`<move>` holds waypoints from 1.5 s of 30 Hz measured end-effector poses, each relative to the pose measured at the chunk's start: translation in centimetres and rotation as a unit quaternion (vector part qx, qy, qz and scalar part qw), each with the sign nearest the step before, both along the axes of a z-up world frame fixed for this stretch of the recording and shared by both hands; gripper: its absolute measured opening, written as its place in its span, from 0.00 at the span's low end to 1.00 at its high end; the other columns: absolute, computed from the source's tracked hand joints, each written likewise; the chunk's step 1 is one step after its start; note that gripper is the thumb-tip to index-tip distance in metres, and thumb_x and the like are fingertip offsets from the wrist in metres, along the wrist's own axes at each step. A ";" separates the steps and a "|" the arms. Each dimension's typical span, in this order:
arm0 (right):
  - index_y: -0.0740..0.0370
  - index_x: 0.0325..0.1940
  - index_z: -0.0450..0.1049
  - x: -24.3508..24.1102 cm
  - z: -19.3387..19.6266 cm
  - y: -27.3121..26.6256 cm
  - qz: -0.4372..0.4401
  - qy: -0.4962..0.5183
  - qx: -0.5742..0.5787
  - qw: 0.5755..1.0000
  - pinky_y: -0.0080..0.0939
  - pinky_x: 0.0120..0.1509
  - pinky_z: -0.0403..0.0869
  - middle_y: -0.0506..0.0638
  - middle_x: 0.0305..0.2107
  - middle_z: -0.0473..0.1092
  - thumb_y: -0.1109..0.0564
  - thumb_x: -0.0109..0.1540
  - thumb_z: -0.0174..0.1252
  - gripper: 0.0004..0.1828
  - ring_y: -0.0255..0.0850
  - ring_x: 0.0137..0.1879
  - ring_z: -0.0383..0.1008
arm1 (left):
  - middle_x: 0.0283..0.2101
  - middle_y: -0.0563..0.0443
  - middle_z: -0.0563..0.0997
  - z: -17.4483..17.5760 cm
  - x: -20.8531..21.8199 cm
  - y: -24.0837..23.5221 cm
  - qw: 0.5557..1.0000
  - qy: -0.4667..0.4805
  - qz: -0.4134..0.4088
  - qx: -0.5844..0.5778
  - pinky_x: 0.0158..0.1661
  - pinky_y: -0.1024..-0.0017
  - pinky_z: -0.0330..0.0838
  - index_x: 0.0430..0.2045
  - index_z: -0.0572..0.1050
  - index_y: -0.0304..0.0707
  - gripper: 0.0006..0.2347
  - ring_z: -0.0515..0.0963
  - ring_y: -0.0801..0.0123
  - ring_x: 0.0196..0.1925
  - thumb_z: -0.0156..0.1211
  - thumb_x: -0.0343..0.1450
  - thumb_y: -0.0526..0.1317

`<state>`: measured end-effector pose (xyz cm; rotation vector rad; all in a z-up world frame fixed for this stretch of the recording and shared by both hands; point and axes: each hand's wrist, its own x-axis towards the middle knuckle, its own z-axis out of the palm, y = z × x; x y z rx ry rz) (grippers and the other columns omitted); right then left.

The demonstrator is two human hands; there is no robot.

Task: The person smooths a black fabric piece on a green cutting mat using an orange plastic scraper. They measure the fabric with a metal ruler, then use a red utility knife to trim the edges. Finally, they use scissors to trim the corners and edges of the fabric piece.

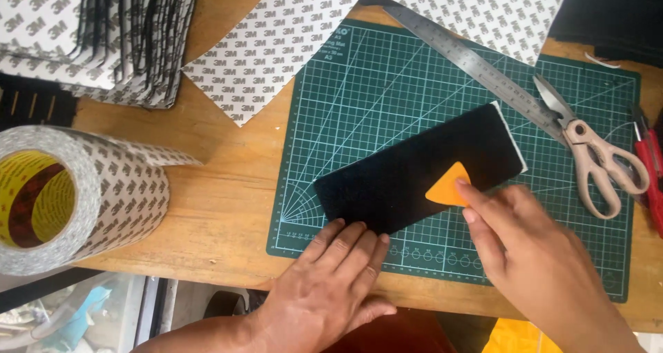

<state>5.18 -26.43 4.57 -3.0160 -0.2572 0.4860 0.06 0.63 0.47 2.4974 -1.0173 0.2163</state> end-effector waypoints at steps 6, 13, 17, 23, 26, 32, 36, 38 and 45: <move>0.56 0.67 0.66 -1.7 0.1 -4.2 -0.199 -0.027 -0.016 0.980 0.63 0.41 0.81 0.53 0.59 0.72 0.44 0.69 0.47 0.25 0.55 0.44 0.82 | 0.55 0.36 0.76 1.5 2.4 1.7 0.993 -0.001 0.032 0.113 0.69 0.52 0.58 0.55 0.74 0.28 0.32 0.72 0.49 0.62 0.43 0.77 0.63; 0.57 0.63 0.77 -2.6 -4.3 -11.0 -0.094 -0.230 -0.042 0.968 0.60 0.58 0.75 0.55 0.53 0.76 0.49 0.75 0.53 0.17 0.58 0.60 0.75 | 0.43 0.40 0.76 4.0 5.9 0.5 0.978 -0.091 0.014 0.187 0.60 0.53 0.68 0.37 0.76 0.34 0.24 0.75 0.50 0.50 0.48 0.77 0.60; 0.51 0.61 0.78 -2.2 -4.4 -10.6 -0.076 -0.241 -0.050 0.966 0.57 0.54 0.77 0.53 0.48 0.75 0.48 0.74 0.53 0.15 0.55 0.55 0.76 | 0.62 0.36 0.73 2.8 7.6 -2.1 0.986 -0.047 -0.073 0.144 0.66 0.55 0.60 0.57 0.72 0.30 0.22 0.69 0.49 0.67 0.41 0.80 0.51; 0.49 0.64 0.75 -2.8 -2.2 -8.0 -0.106 -0.206 0.012 0.973 0.62 0.39 0.78 0.50 0.50 0.73 0.49 0.72 0.51 0.18 0.53 0.45 0.78 | 0.72 0.32 0.63 0.8 10.4 -5.6 0.981 -0.017 -0.148 0.122 0.73 0.53 0.50 0.65 0.65 0.28 0.21 0.57 0.46 0.77 0.39 0.80 0.44; 0.45 0.68 0.73 -3.4 -1.6 -6.8 -0.089 -0.162 0.055 0.981 0.54 0.31 0.82 0.49 0.43 0.71 0.49 0.69 0.51 0.22 0.46 0.33 0.77 | 0.67 0.32 0.70 -0.5 11.2 -6.1 0.985 -0.045 -0.137 0.097 0.70 0.54 0.58 0.62 0.69 0.29 0.18 0.65 0.45 0.73 0.44 0.80 0.41; 0.40 0.71 0.66 -1.9 -1.3 -3.4 -0.012 -0.073 0.058 0.996 0.47 0.21 0.85 0.48 0.40 0.67 0.48 0.65 0.52 0.28 0.42 0.19 0.75 | 0.60 0.37 0.77 -0.5 12.1 -6.2 0.990 -0.047 -0.130 0.029 0.66 0.57 0.65 0.55 0.75 0.28 0.17 0.73 0.50 0.66 0.51 0.78 0.42; 0.53 0.72 0.65 1.8 -0.9 -1.6 0.026 -0.057 0.049 0.997 0.46 0.17 0.84 0.56 0.39 0.65 0.52 0.68 0.49 0.26 0.45 0.19 0.77 | 0.56 0.38 0.75 -0.5 12.5 -6.1 0.991 -0.009 -0.134 -0.017 0.65 0.57 0.64 0.46 0.74 0.27 0.14 0.72 0.50 0.64 0.56 0.76 0.43; 0.52 0.71 0.67 2.6 -1.2 -1.4 0.049 -0.095 0.011 0.994 0.48 0.16 0.82 0.54 0.37 0.65 0.51 0.68 0.51 0.25 0.45 0.21 0.76 | 0.56 0.37 0.74 -0.5 12.4 -6.0 0.991 -0.004 -0.133 -0.021 0.64 0.56 0.64 0.46 0.73 0.27 0.14 0.72 0.49 0.63 0.56 0.76 0.43; 0.42 0.73 0.62 -2.3 -1.4 -4.0 0.066 -0.044 -0.029 0.996 0.48 0.19 0.83 0.44 0.36 0.63 0.47 0.62 0.56 0.33 0.38 0.26 0.75 | 0.57 0.35 0.74 -0.5 12.5 -6.0 0.990 -0.009 -0.136 -0.042 0.65 0.55 0.64 0.43 0.75 0.26 0.12 0.72 0.47 0.63 0.55 0.76 0.41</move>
